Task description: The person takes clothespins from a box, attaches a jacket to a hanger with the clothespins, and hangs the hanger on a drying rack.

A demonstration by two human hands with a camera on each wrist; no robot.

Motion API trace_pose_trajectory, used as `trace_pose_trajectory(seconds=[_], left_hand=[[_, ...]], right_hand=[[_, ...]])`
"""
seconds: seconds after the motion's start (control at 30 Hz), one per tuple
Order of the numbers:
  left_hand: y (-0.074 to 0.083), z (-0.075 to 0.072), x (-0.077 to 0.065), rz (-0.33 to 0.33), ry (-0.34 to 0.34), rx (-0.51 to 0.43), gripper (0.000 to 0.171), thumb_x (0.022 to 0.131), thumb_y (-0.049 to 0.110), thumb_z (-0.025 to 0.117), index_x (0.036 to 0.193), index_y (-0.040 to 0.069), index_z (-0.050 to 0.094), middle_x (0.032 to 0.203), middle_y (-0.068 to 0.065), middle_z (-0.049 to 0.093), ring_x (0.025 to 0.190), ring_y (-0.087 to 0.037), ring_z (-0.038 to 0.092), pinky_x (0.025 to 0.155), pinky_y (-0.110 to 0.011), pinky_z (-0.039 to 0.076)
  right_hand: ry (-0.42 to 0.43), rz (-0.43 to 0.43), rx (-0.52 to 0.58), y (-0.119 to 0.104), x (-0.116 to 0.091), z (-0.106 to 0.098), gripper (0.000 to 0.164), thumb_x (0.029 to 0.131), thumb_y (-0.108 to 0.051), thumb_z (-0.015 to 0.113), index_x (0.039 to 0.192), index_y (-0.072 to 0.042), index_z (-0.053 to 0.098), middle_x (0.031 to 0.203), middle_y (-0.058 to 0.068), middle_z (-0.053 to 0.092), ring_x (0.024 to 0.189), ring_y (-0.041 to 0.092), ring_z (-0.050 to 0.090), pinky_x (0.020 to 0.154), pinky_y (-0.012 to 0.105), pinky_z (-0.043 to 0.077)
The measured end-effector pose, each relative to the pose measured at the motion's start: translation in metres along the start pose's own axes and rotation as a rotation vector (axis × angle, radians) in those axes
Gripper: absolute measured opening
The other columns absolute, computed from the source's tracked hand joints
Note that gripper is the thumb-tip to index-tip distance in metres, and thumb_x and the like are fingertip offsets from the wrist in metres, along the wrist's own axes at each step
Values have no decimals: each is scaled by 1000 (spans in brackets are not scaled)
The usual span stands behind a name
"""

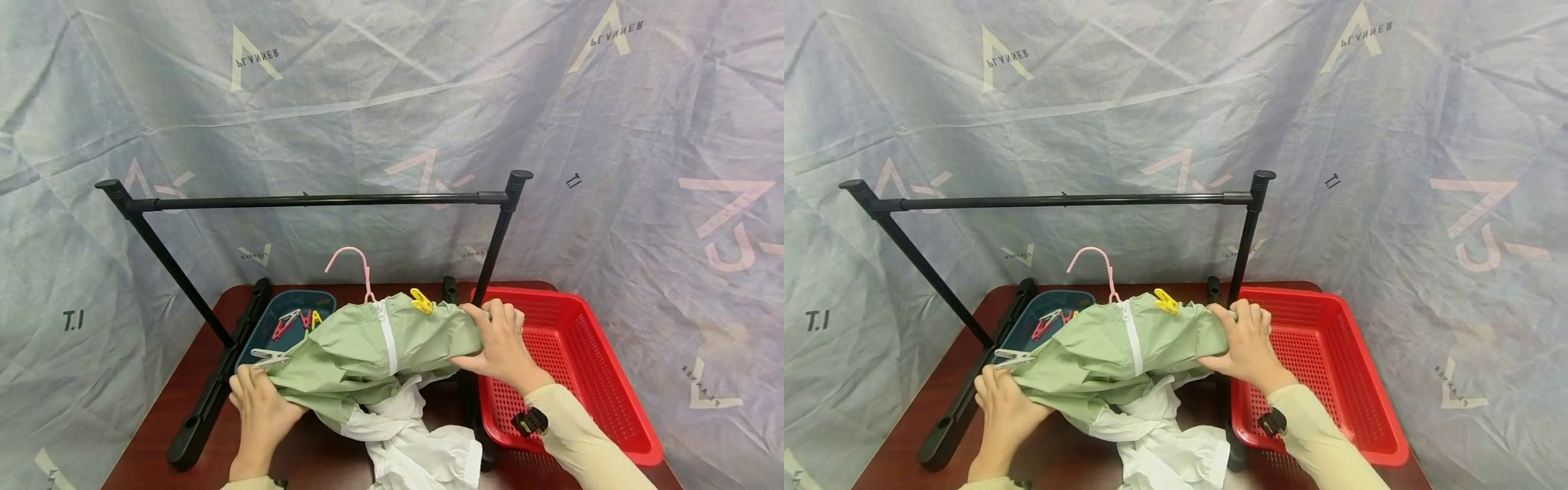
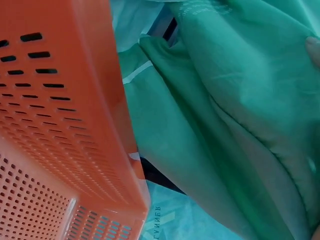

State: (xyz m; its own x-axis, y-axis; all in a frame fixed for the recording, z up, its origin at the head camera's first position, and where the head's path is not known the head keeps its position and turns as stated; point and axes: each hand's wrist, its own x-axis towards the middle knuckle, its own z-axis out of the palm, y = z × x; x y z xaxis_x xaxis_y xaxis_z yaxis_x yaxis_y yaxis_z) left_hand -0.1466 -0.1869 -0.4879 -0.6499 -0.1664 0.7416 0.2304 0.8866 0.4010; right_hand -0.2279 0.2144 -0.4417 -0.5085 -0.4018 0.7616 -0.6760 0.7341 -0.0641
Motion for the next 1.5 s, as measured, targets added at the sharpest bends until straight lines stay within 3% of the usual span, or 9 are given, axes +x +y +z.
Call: trace_pose_trajectory(seconds=[0.17, 0.23, 0.33, 0.7, 1.0, 1.5], left_hand=[[-3, 2, -1, -17, -15, -14, 67, 43, 21, 90, 79, -2, 39, 95, -24, 33, 83, -45, 29, 64, -51, 21], [-4, 3, -1, -22, -21, -20, 65, 45, 20, 89, 79, -2, 39, 96, -24, 33, 84, -45, 29, 64, -52, 21], [-4, 3, -1, -34, -36, -26, 63, 47, 19, 89, 79, -3, 38, 97, -25, 33, 85, -46, 28, 64, -53, 21], [-8, 6, 3, -121, -116, -30, 79, 52, 19, 91, 104, -4, 35, 104, -26, 29, 88, -46, 27, 69, -56, 21], [-12, 12, 7, -96, -118, -31, 78, 56, 16, 90, 107, -4, 35, 102, -24, 28, 88, -46, 26, 69, -54, 20], [-14, 19, 15, -78, -68, -60, 76, 57, 14, 88, 109, -5, 35, 106, -28, 29, 92, -50, 27, 73, -60, 21]], right_hand=[[17, 21, 21, -5, 0, -1, 74, 86, -73, 53, 122, -9, 56, 91, 11, 41, 79, 31, 32, 67, 45, 17], [34, 34, 37, -7, 0, 0, 70, 93, -71, 42, 120, -8, 58, 90, 11, 41, 78, 30, 32, 67, 45, 17], [46, 63, 56, -11, 0, 0, 62, 99, -63, 38, 117, -8, 59, 90, 10, 41, 78, 30, 32, 68, 46, 18], [133, 136, 120, -24, 3, 0, 51, 103, -52, 41, 104, -9, 67, 87, 6, 42, 78, 28, 31, 68, 48, 16], [248, 167, 144, -29, 6, 3, 45, 102, -48, 46, 93, -11, 69, 83, 6, 43, 76, 27, 32, 70, 53, 15], [341, 162, 202, -31, 11, 5, 42, 100, -47, 51, 90, -12, 70, 81, 5, 45, 74, 28, 33, 71, 52, 16]])
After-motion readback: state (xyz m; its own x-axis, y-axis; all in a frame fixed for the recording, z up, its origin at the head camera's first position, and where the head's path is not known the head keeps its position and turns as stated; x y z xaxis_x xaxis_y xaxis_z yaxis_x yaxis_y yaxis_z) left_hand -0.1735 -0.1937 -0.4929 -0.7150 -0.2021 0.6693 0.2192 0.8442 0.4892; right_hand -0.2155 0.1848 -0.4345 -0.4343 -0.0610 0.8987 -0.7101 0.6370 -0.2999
